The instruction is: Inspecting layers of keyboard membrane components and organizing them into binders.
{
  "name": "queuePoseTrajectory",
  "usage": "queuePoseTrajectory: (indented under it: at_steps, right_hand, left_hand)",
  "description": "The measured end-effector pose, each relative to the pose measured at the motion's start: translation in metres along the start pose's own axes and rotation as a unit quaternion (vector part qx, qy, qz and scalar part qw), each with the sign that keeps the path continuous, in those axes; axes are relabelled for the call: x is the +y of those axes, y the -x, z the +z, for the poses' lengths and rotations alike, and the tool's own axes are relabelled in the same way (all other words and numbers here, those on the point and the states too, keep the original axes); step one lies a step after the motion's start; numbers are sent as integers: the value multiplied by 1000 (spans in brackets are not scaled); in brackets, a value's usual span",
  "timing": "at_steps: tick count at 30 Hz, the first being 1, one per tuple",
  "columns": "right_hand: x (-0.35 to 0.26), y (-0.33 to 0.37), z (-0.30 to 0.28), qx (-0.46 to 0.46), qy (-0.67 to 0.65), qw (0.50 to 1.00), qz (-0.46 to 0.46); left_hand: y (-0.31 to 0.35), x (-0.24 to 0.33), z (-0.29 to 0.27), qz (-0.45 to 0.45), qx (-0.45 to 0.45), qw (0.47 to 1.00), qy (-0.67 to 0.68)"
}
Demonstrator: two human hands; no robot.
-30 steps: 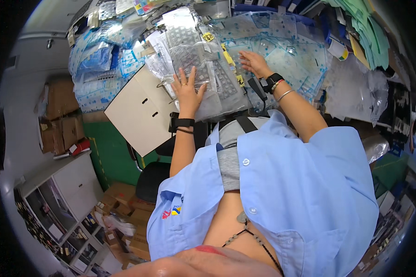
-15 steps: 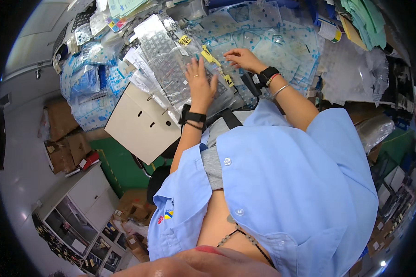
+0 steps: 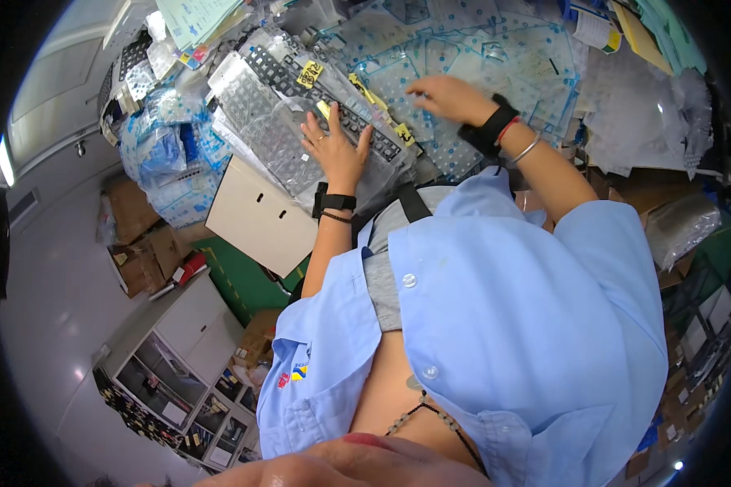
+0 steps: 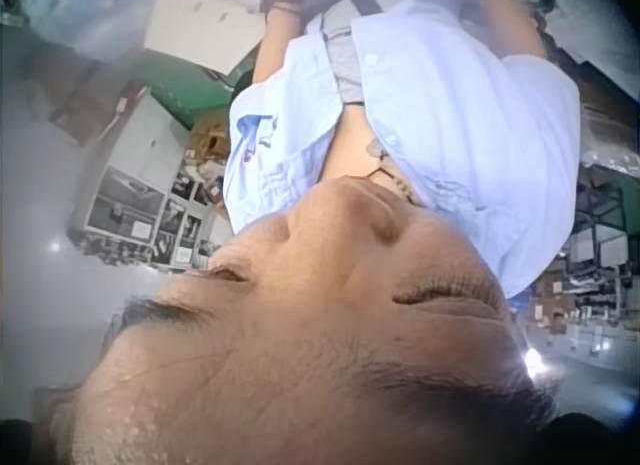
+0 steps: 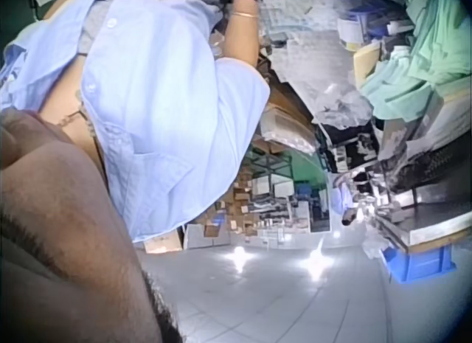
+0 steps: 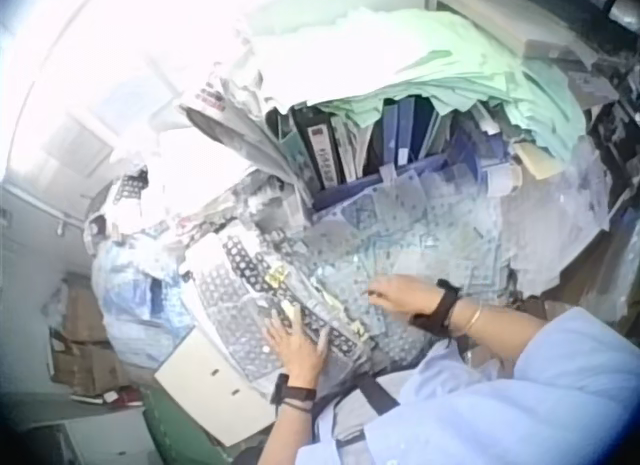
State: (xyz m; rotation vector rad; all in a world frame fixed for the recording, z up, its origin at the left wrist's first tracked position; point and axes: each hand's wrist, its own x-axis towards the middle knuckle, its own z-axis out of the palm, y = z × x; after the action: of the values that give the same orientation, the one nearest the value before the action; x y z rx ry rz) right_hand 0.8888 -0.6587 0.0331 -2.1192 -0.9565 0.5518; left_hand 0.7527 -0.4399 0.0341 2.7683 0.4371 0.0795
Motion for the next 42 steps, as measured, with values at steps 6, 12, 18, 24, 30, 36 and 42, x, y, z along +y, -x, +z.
queuePoseTrajectory:
  at_steps: [6, 12, 18, 24, 30, 36, 42]
  right_hand:
    - [-46, -11, 49, -16, -92, 995, -35]
    - [-60, 1, 82, -11, -33, 999, -1]
    - [-67, 7, 91, -72, 126, 989, 20]
    - [-79, 3, 84, -142, 130, 980, 56]
    - [-71, 20, 87, -156, 102, 981, -53]
    - [-52, 24, 86, -70, 28, 997, 11]
    - [-61, 22, 81, -27, -6, 999, 39]
  left_hand:
    - [-1, 4, 9, -4, 30, 999, -35]
    - [7, -8, 8, 8, 33, 997, -73]
    - [5, -13, 2, -40, 19, 998, -42]
    - [-9, -3, 1, -8, 41, 997, -70]
    - [3, -7, -7, -39, 24, 992, -116]
    - [9, -8, -8, -50, 25, 993, -104]
    - [3, 4, -3, -45, 34, 997, -49]
